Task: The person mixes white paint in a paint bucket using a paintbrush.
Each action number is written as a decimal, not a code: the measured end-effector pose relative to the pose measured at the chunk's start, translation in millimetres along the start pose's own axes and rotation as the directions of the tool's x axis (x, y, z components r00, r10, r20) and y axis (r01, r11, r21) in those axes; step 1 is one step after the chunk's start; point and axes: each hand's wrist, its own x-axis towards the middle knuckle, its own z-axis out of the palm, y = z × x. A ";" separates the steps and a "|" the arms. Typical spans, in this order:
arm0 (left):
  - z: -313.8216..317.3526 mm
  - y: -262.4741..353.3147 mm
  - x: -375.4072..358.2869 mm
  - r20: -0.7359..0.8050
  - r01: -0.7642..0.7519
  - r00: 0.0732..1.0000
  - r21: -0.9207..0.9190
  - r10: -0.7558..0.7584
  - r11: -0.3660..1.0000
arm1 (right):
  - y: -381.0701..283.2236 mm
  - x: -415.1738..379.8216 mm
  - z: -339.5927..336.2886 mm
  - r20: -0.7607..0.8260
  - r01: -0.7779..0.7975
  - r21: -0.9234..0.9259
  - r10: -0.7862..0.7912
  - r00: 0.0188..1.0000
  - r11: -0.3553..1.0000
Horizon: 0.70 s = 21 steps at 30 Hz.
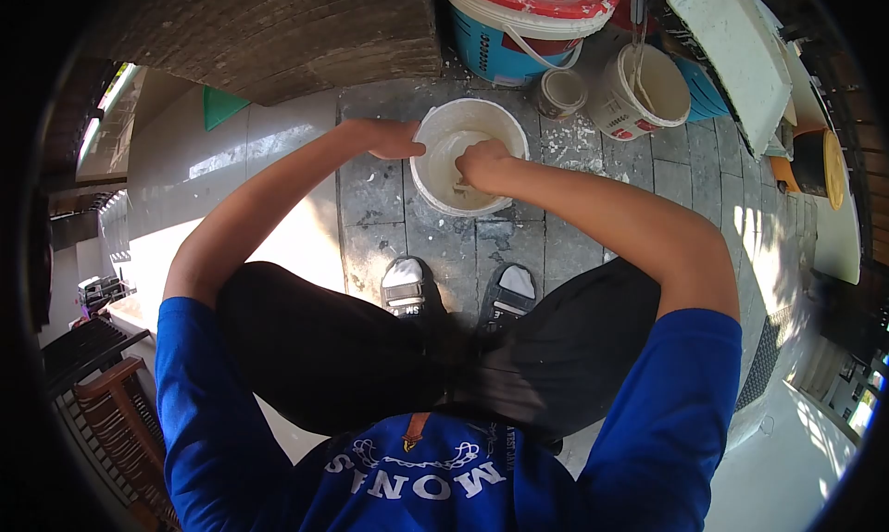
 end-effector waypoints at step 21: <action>2.5 -9.2 13.3 0.025 0.023 0.999 -0.008 -0.022 1.000 | 17.0 23.3 13.0 -0.177 -0.013 -0.150 -0.013 0.984 0.989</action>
